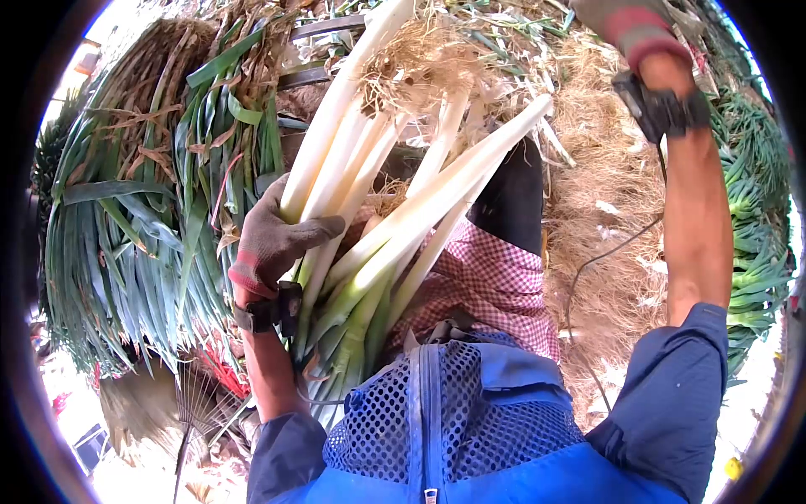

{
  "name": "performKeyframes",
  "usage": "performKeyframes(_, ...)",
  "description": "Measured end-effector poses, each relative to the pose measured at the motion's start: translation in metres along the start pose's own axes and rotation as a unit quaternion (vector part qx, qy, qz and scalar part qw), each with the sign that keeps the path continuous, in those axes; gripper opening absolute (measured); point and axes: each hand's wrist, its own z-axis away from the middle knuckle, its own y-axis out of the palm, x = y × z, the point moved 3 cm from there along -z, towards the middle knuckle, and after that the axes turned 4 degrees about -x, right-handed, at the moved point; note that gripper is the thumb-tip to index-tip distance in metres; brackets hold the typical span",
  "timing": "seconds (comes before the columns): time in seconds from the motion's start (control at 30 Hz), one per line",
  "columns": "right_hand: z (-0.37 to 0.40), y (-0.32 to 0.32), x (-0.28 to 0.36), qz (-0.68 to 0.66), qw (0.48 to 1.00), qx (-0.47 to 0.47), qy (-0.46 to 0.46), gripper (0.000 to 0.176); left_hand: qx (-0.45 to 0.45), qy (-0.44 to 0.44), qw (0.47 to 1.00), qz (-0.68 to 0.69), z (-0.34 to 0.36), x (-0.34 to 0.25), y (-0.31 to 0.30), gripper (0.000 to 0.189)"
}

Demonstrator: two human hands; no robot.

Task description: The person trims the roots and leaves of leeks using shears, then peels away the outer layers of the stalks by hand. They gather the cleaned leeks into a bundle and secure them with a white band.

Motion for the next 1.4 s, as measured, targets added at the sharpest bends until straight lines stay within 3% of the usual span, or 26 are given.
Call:
performKeyframes(0.07,0.012,-0.008,0.015,-0.064,0.994,-0.023,-0.089,0.049,0.002,0.006,1.000,0.022,-0.005,0.009,-0.002,0.075)
performKeyframes(0.13,0.043,0.007,0.041,-0.195,0.970,0.065,-0.131,0.031,0.003,0.015,1.000,0.013,-0.009,0.011,-0.003,0.074)
performKeyframes(0.17,0.061,0.008,0.058,-0.307,0.935,0.145,-0.104,0.026,0.003,0.009,1.000,0.026,-0.007,0.009,-0.002,0.075)
performKeyframes(0.2,0.078,0.006,0.075,-0.316,0.906,0.269,-0.079,0.023,0.007,0.011,1.000,0.026,-0.007,0.010,-0.002,0.075)
performKeyframes(0.23,0.095,-0.003,0.089,-0.334,0.887,0.296,-0.121,0.024,0.007,0.016,1.000,0.014,-0.008,0.010,-0.003,0.076)
performKeyframes(0.27,0.112,0.003,0.095,-0.367,0.825,0.422,-0.080,0.026,0.007,0.022,1.000,0.001,-0.008,0.010,-0.004,0.076)
performKeyframes(0.33,0.147,0.013,0.098,-0.358,0.797,0.470,-0.128,0.036,0.008,0.030,0.999,0.011,-0.006,0.009,-0.005,0.077)
performKeyframes(0.37,0.160,0.016,0.101,-0.390,0.782,0.481,-0.070,0.037,0.007,0.022,1.000,0.019,-0.004,0.006,-0.006,0.077)
performKeyframes(0.4,0.184,0.033,0.098,-0.379,0.816,0.427,-0.097,0.039,0.006,0.015,1.000,0.027,-0.002,0.005,-0.007,0.077)
performKeyframes(0.47,0.203,0.052,0.101,-0.411,0.656,0.626,0.096,0.054,0.009,0.031,0.999,0.041,-0.003,0.007,-0.010,0.074)
performKeyframes(0.5,0.216,0.066,0.102,-0.412,0.657,0.623,0.101,0.054,0.015,0.028,0.999,0.042,-0.003,0.006,-0.010,0.075)
performKeyframes(0.57,0.246,0.102,0.107,-0.577,0.567,0.546,0.220,0.071,0.021,0.023,0.999,0.027,-0.002,0.008,-0.013,0.078)
performKeyframes(0.6,0.256,0.115,0.114,-0.579,0.568,0.541,0.222,0.071,0.024,0.026,0.999,0.024,-0.003,0.014,-0.015,0.078)
performKeyframes(0.7,0.251,0.115,0.148,-0.809,0.376,0.366,0.265,0.087,0.068,0.082,0.987,0.118,-0.004,0.028,-0.020,0.089)
performKeyframes(0.73,0.246,0.110,0.159,-0.812,0.375,0.363,0.264,0.087,0.068,0.084,0.988,0.113,-0.002,0.029,-0.020,0.089)
performKeyframes(0.8,0.228,0.097,0.172,-0.813,0.517,0.244,0.112,0.096,0.041,0.123,0.987,0.090,0.001,0.028,-0.017,0.087)
performKeyframes(0.83,0.222,0.092,0.180,-0.832,0.462,0.278,0.127,0.102,0.053,0.160,0.984,0.051,0.003,0.025,-0.015,0.082)
performKeyframes(0.87,0.210,0.091,0.188,-0.783,0.531,0.301,0.120,0.110,0.056,0.164,0.984,0.047,0.004,0.022,-0.015,0.082)
performKeyframes(0.93,0.187,0.069,0.211,-0.802,0.507,0.237,0.209,0.107,0.040,0.125,0.991,-0.002,0.008,0.019,-0.019,0.079)
performKeyframes(0.97,0.174,0.060,0.215,-0.764,0.563,0.243,0.202,0.096,0.066,0.107,0.992,-0.024,0.012,0.014,-0.027,0.079)
performKeyframes(1.0,0.164,0.055,0.218,-0.722,0.616,0.247,0.193,0.086,0.053,0.133,0.989,-0.018,0.012,0.019,-0.033,0.091)
performKeyframes(1.07,0.172,0.071,0.232,-0.719,0.635,0.176,0.220,0.089,0.084,0.096,0.992,0.010,0.018,0.017,-0.038,0.122)
performKeyframes(1.13,0.162,0.067,0.234,-0.610,0.716,0.244,0.234,0.091,0.089,0.080,0.993,0.008,0.022,0.017,-0.040,0.139)
performKeyframes(1.2,0.161,0.063,0.238,-0.636,0.690,0.261,0.228,0.090,0.054,0.117,0.991,-0.021,0.030,0.015,-0.031,0.145)
performKeyframes(1.27,0.173,0.072,0.247,-0.583,0.701,0.229,0.341,0.093,0.037,0.151,0.985,-0.075,0.031,0.013,-0.029,0.148)
performKeyframes(1.4,0.174,0.069,0.255,-0.577,0.734,0.228,0.277,0.102,0.020,0.185,0.975,-0.120,0.054,0.003,-0.011,0.146)
